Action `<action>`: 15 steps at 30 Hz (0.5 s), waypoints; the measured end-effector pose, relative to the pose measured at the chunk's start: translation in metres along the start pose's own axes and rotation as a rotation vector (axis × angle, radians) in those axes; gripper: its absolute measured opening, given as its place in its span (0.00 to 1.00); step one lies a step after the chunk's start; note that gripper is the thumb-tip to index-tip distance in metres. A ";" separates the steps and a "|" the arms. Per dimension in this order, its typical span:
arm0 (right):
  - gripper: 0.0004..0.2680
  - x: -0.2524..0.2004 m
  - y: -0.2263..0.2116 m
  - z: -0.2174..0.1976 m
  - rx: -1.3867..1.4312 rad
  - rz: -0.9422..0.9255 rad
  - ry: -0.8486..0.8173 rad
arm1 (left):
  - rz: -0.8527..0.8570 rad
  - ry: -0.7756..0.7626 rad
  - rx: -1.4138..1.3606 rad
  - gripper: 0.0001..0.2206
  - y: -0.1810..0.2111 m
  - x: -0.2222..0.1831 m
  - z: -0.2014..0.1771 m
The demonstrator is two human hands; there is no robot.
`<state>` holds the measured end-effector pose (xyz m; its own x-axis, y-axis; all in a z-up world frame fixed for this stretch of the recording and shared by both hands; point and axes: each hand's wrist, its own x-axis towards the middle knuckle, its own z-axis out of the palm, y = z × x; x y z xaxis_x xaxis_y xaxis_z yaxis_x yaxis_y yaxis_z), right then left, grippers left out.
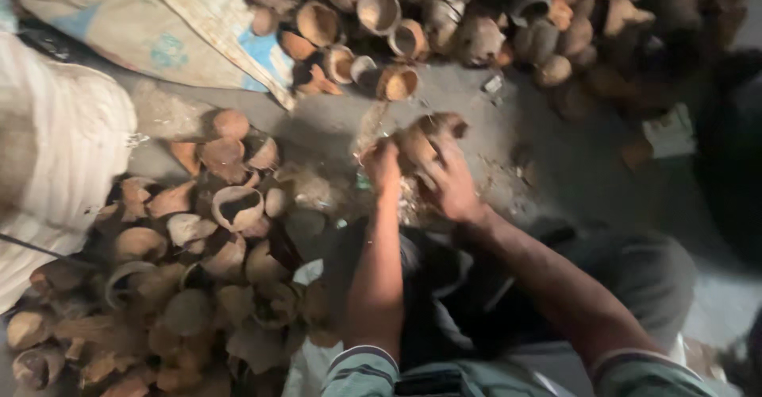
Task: The person sits on the floor and repeatedly picks up coconut shells, removes fibrous husk material by hand, and discards the cleaned shells into a pile. The task involves handling shells one at a time and separating debris from the shells.
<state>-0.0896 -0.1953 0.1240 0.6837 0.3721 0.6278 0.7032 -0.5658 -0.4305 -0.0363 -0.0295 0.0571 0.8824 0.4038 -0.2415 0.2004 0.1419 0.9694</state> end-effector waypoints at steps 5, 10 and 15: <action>0.23 0.020 -0.102 0.053 0.674 0.353 0.023 | 0.285 0.339 0.536 0.12 0.068 -0.042 -0.122; 0.24 0.038 -0.168 0.085 1.154 0.336 -0.398 | 0.555 0.855 1.043 0.11 0.172 -0.115 -0.244; 0.10 0.024 -0.006 0.051 -0.139 0.814 -0.410 | 0.678 0.877 1.124 0.10 0.195 -0.167 -0.246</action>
<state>-0.0671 -0.1460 0.1089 0.9915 0.0376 -0.1249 -0.0362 -0.8407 -0.5403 -0.2492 0.1532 0.2754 0.5041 0.5442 0.6706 0.4391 -0.8301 0.3437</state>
